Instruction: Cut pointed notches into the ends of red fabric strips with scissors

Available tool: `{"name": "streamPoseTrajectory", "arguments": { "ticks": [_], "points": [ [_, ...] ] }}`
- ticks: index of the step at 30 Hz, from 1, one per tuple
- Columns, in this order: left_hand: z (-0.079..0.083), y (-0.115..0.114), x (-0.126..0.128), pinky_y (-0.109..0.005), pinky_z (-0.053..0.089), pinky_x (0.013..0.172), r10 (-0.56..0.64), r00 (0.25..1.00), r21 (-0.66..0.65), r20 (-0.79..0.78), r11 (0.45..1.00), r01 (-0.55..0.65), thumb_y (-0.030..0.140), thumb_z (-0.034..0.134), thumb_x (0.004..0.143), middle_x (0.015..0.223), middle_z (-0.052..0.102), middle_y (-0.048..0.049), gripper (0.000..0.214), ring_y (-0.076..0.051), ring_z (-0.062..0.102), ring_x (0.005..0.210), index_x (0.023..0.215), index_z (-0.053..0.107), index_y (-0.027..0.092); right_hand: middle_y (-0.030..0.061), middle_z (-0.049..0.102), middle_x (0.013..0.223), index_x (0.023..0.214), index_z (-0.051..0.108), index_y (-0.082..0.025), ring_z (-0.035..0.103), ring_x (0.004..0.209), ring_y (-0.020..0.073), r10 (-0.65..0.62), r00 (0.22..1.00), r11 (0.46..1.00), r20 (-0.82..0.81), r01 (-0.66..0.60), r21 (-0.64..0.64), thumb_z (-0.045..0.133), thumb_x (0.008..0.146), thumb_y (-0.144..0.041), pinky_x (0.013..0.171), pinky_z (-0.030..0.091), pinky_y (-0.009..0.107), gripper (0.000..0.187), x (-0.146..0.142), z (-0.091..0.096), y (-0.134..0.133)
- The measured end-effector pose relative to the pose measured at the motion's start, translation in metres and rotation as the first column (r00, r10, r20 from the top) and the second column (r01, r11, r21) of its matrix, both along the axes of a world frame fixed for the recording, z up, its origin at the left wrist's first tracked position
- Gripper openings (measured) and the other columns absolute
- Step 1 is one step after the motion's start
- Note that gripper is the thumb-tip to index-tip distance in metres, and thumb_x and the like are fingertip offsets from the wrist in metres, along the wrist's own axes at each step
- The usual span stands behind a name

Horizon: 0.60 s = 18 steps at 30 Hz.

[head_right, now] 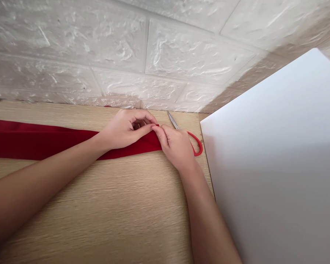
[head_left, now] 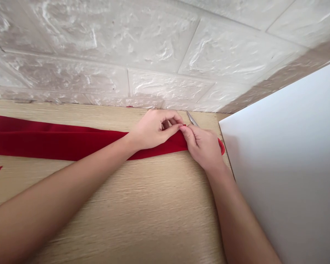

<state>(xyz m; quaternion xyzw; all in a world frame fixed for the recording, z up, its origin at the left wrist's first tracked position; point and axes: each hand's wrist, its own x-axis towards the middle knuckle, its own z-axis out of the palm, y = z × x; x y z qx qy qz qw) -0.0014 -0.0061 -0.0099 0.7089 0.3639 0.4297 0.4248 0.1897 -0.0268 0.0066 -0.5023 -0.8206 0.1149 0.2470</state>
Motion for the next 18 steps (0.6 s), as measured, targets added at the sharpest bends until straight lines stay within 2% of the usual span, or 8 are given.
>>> {"name": "streamPoseTrajectory", "arguments": {
  "ticks": [6,9,11,13,15,18],
  "points": [
    [-0.002,-0.001,-0.003,-0.023,0.053,0.063,0.149,0.988,0.029,-0.036,0.989,-0.148,0.022,0.058,0.094,0.086,0.074,-0.0017,0.011,-0.012,0.067,0.074,0.097,0.068,0.019,-0.0004,0.059,0.058,0.066,0.054,-0.024,0.046,0.051,0.0158,-0.083,0.994,0.994,0.065,0.087,-0.058,0.038,0.109,-0.048,0.059,0.035,0.032,0.052,-0.001,0.000,-0.001],
    [-0.001,-0.005,-0.004,-0.025,0.053,0.065,0.176,0.968,0.166,-0.178,0.975,-0.147,0.024,0.053,0.097,0.094,0.073,-0.0040,0.014,-0.013,0.066,0.075,0.101,0.066,0.018,0.0030,0.066,0.061,0.071,0.063,-0.023,0.053,0.053,0.0187,-0.110,0.986,0.992,0.122,0.116,-0.044,0.036,0.110,-0.045,0.059,0.034,0.033,0.052,-0.003,0.001,0.000],
    [0.000,-0.008,-0.005,-0.031,0.054,0.074,0.187,0.924,0.295,-0.335,0.952,-0.086,0.023,0.049,0.099,0.103,0.074,-0.0073,0.018,-0.017,0.068,0.086,0.106,0.065,0.018,0.0061,0.072,0.066,0.075,0.069,-0.022,0.059,0.056,0.0210,-0.129,0.974,0.989,0.186,0.140,-0.043,0.036,0.111,-0.043,0.058,0.033,0.034,0.053,-0.005,0.002,0.000],
    [0.001,-0.010,-0.007,-0.037,0.055,0.082,0.202,0.851,0.363,-0.484,0.932,-0.015,0.023,0.046,0.100,0.109,0.073,-0.0103,0.021,-0.023,0.067,0.099,0.109,0.064,0.017,0.0093,0.076,0.071,0.079,0.073,-0.020,0.063,0.058,0.0227,-0.148,0.950,0.984,0.274,0.169,-0.053,0.036,0.111,-0.041,0.057,0.031,0.035,0.053,-0.008,0.004,-0.001],
    [0.002,-0.009,-0.011,-0.040,0.054,0.086,0.212,0.777,0.370,-0.593,0.929,0.029,0.026,0.044,0.102,0.109,0.072,-0.0124,0.024,-0.027,0.065,0.105,0.107,0.065,0.016,0.0114,0.079,0.075,0.083,0.076,-0.019,0.064,0.058,0.0232,-0.166,0.920,0.979,0.355,0.196,-0.053,0.038,0.111,-0.040,0.056,0.029,0.035,0.052,-0.011,0.005,-0.002],
    [0.002,-0.006,-0.021,-0.041,0.054,0.085,0.193,0.689,0.330,-0.698,0.942,0.070,0.032,0.041,0.105,0.105,0.072,-0.0128,0.031,-0.028,0.066,0.101,0.102,0.067,0.016,0.0118,0.080,0.075,0.082,0.079,-0.019,0.064,0.055,0.0227,-0.195,0.890,0.974,0.412,0.225,-0.025,0.040,0.111,-0.041,0.055,0.028,0.035,0.052,-0.014,0.006,-0.004]
  ]
}}
